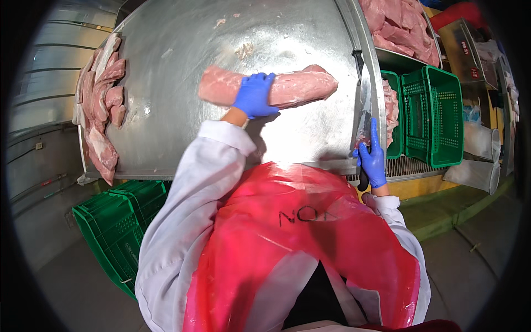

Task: The person uses a knife to trim fat and cut large pieces of raw meat on a stainless steel table. They repeatedly trim edges, separate lean portions, and place trimmed pieces into green crates while discarding fat.

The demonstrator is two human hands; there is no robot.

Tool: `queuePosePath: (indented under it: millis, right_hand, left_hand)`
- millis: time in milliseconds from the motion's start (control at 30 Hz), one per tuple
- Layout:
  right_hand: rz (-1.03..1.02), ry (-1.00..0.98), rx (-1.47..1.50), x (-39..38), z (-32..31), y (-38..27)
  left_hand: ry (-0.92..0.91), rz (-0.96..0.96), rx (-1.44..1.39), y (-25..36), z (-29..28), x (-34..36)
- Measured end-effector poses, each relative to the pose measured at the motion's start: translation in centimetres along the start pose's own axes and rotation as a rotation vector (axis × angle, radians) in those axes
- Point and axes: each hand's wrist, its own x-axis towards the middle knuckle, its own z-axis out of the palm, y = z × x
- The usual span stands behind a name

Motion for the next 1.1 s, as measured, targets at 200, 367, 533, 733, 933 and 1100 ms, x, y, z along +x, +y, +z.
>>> queuePosePath:
  millis: [200, 367, 533, 733, 933, 1100]
  right_hand:
    - [-0.076, -0.037, -0.136, 1.8, 1.1, -0.4]
    - [-0.065, -0.09, -0.158, 4.0, 3.5, -2.2]
    - [-0.086, -0.166, -0.093, 9.0, 7.3, -1.9]
    - [-0.044, -0.178, -0.015, 13.5, 12.7, -2.6]
    - [-0.103, -0.141, -0.302, 19.1, 16.2, -3.8]
    - [-0.213, -0.236, -0.539, 24.2, 18.2, -5.7]
  left_hand:
    - [-0.277, -0.131, -0.022, -8.9, -1.0, -3.3]
    - [-0.292, -0.29, -0.375, -8.1, 0.6, -0.9]
    - [-0.233, -0.313, -0.701, -5.3, 2.4, 3.4]
    - [-0.309, -0.217, -0.558, -5.1, 1.6, 1.9]
    - [-0.202, -0.409, -0.766, -4.9, 3.3, 0.8]
    - [0.184, -0.582, -1.131, -7.4, 5.3, -2.0]
